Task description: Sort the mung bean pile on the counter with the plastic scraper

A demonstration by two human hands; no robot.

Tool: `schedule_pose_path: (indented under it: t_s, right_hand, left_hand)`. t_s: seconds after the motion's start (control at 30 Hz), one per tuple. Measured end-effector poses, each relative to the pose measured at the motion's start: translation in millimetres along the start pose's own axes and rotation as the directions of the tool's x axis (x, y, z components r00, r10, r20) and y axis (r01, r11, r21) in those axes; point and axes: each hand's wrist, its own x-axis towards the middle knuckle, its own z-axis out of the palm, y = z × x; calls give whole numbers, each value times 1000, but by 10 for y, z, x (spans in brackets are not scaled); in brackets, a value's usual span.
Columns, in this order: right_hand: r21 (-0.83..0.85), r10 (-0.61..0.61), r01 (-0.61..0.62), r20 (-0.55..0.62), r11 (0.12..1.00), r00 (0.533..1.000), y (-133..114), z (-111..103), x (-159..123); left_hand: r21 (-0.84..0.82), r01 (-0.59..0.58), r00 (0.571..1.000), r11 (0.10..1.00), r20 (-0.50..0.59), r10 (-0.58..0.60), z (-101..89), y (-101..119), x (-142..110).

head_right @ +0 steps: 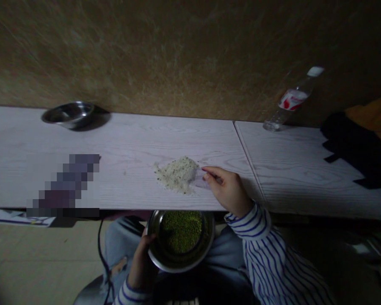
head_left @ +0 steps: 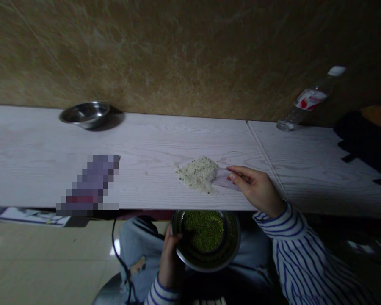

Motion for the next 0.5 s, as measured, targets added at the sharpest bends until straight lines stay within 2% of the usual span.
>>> schedule_pose_path:
  t_s: [0.13,0.3,0.4,0.5]
  right_hand:
    - [98,43,-39,-37,994,998,94,-22,448]
    - [169,107,-97,-50,981,993,165,109,956]
    - [167,168,-156,-65,974,984,212,163,1122]
    - [159,207,-193,-76,968,975,273,181,1160]
  left_hand:
    - [-17,-10,1000,1000,-8,10,-38,-38,21]
    - [-15,-7,999,1000,34,7,-70,1,20]
    - [0,-21,999,1000,41,21,-85,36,10]
    - [-3,-34,998,999,48,34,-105,44,15]
